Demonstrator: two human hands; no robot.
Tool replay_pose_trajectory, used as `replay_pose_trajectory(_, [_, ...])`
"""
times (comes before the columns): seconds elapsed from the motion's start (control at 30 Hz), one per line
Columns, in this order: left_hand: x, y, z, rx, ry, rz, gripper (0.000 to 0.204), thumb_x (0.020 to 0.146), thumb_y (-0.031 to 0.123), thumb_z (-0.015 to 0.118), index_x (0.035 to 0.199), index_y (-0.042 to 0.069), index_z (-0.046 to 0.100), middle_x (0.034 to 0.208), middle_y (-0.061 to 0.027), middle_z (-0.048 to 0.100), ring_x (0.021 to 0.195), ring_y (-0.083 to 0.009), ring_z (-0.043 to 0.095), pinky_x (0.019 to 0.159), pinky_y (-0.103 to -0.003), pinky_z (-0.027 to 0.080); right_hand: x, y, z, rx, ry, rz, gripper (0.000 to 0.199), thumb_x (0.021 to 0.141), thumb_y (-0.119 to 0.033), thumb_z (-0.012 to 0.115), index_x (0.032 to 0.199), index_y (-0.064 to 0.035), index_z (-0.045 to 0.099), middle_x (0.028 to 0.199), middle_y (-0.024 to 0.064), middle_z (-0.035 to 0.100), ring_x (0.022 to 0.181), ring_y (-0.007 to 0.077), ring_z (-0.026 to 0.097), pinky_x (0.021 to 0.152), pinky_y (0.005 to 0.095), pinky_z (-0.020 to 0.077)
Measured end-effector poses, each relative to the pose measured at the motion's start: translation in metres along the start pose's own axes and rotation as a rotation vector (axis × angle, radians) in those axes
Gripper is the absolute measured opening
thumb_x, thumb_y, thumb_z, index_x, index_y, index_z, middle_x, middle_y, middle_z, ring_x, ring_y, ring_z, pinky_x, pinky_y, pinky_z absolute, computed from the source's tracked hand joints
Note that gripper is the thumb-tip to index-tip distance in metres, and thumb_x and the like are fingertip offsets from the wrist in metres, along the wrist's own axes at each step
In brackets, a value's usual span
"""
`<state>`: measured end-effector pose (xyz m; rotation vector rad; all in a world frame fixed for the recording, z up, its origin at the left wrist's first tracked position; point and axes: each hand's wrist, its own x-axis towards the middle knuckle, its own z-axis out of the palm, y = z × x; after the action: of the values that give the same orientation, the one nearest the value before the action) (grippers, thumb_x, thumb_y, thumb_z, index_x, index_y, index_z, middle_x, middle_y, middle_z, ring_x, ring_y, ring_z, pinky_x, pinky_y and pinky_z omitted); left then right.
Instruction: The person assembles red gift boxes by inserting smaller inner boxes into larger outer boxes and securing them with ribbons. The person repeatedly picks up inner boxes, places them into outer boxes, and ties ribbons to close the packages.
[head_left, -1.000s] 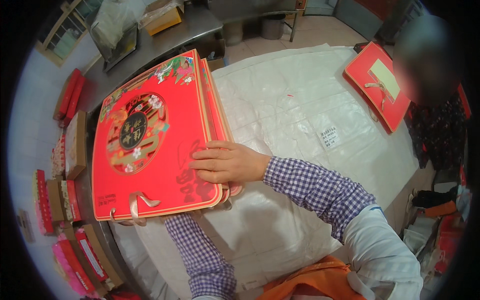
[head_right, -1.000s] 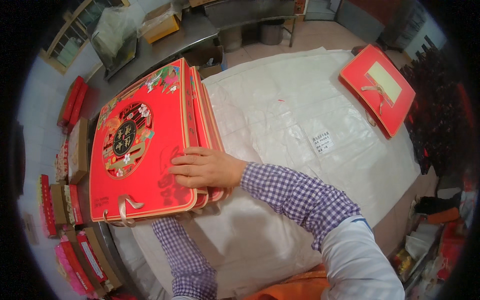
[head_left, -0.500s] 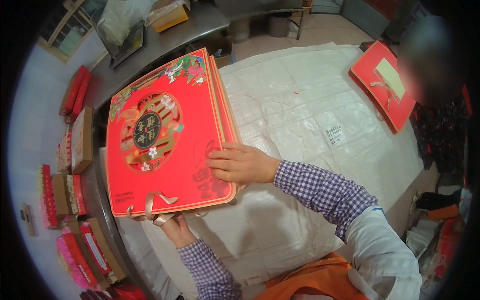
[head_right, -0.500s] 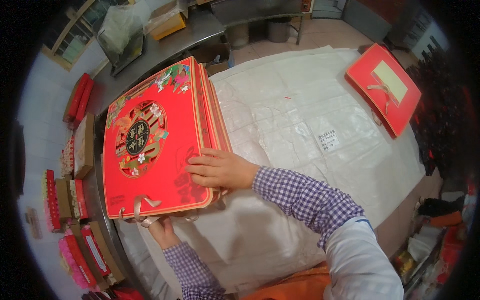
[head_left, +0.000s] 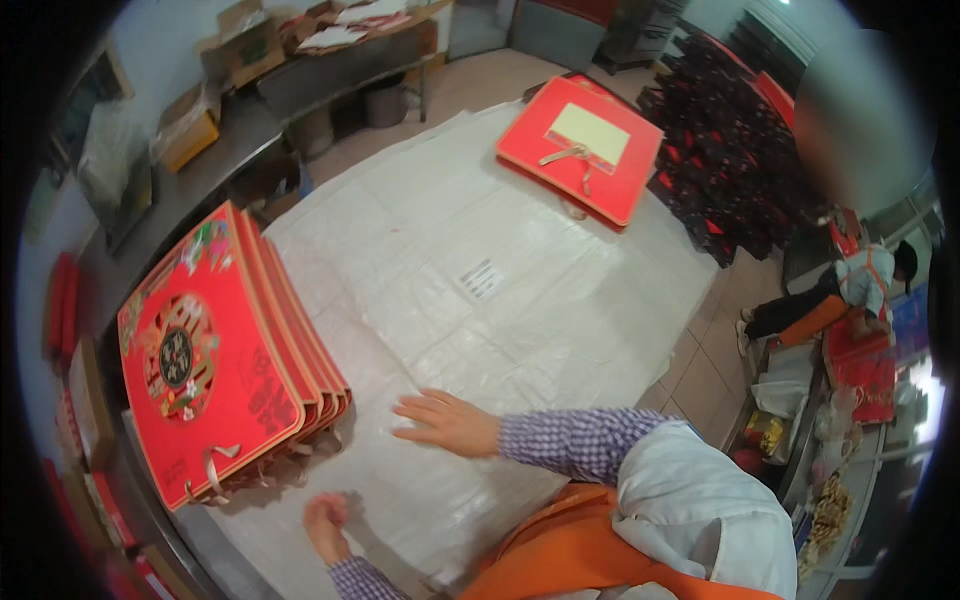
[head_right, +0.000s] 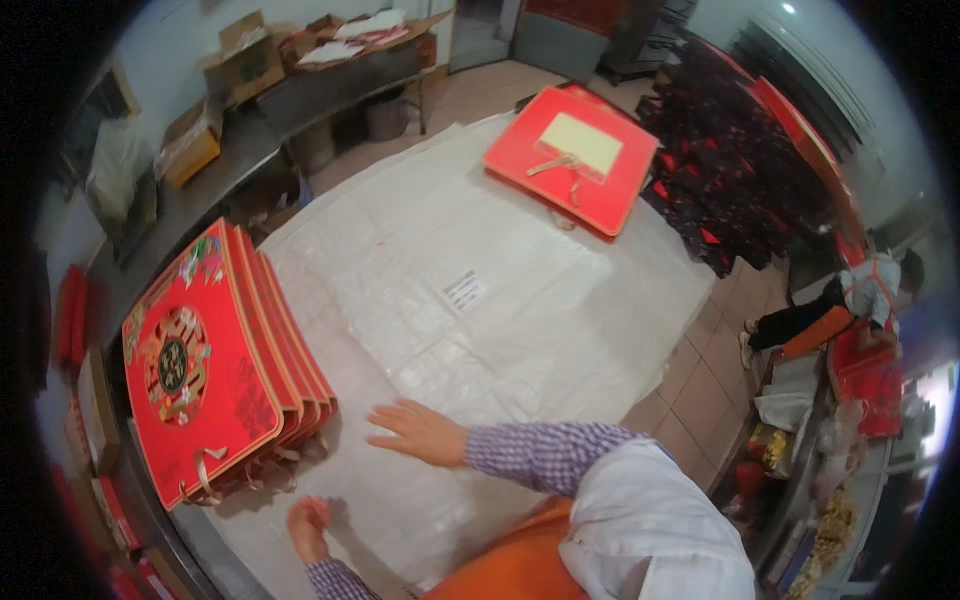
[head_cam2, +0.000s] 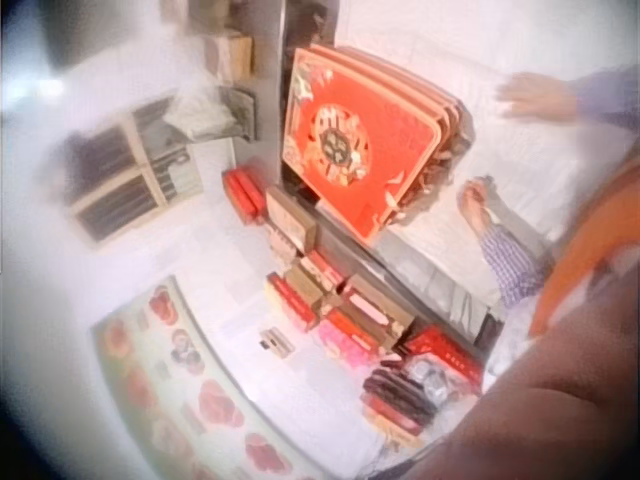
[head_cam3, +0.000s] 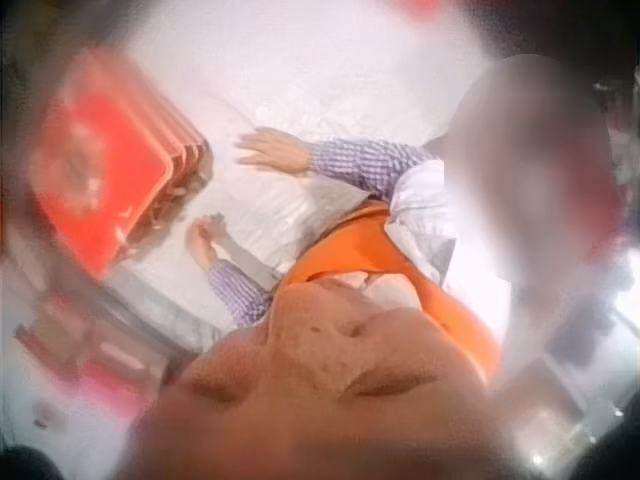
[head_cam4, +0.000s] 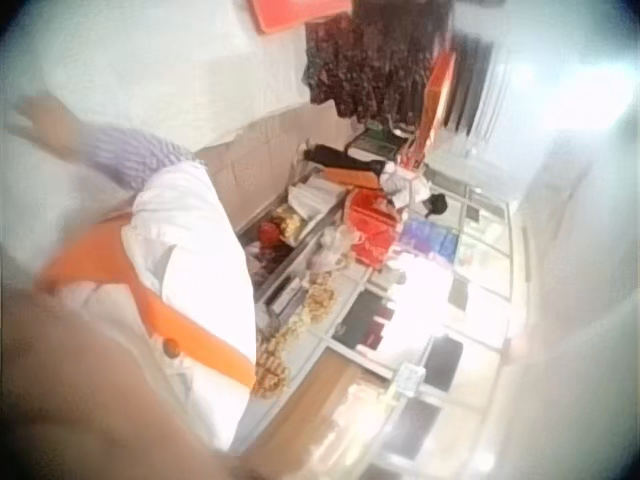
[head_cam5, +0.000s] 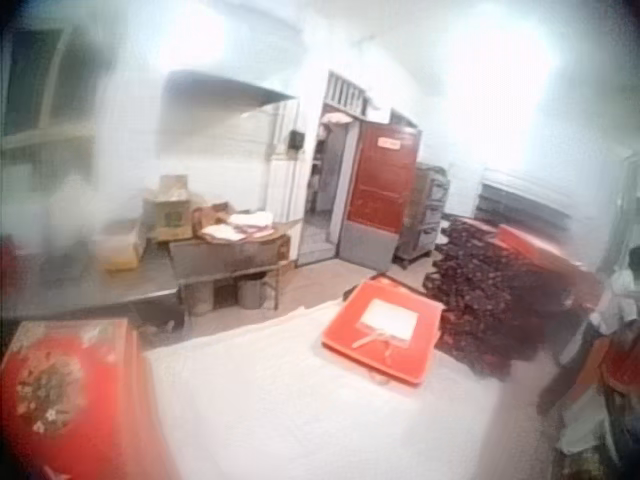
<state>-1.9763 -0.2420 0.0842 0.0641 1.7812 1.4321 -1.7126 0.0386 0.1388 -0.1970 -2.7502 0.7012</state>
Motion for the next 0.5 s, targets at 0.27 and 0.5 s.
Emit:
replay_pose_trajectory(0.27, [-0.101,-0.054,0.152,0.040,-0.174,-0.244,0.017,0.091,0.016,0.055,0.100,0.002,0.058,0.087,-0.0112,0.067,0.075,-0.0192,0.065,0.061,-0.030,0.053,-0.268,-0.033,-0.039,0.059,-0.045,0.413,0.038,0.083,-0.002,0.052,0.120,-0.0050,0.058,0.128,0.0164,0.056,0.126,0.0320,0.047,0.105,0.0453,0.0353])
replay_pose_trajectory(0.5, [-0.155,-0.058,0.336,0.163,-0.441,-0.091,0.024,0.093,0.021,0.057,0.104,-0.001,0.056,0.090,-0.0133,0.067,0.077,-0.0186,0.066,0.066,-0.029,0.053,-0.418,-0.053,-0.124,-0.071,0.291,0.659,0.029,0.080,-0.005,0.057,0.108,-0.0058,0.063,0.110,0.0140,0.064,0.108,0.0324,0.057,0.095,0.0454,0.0424])
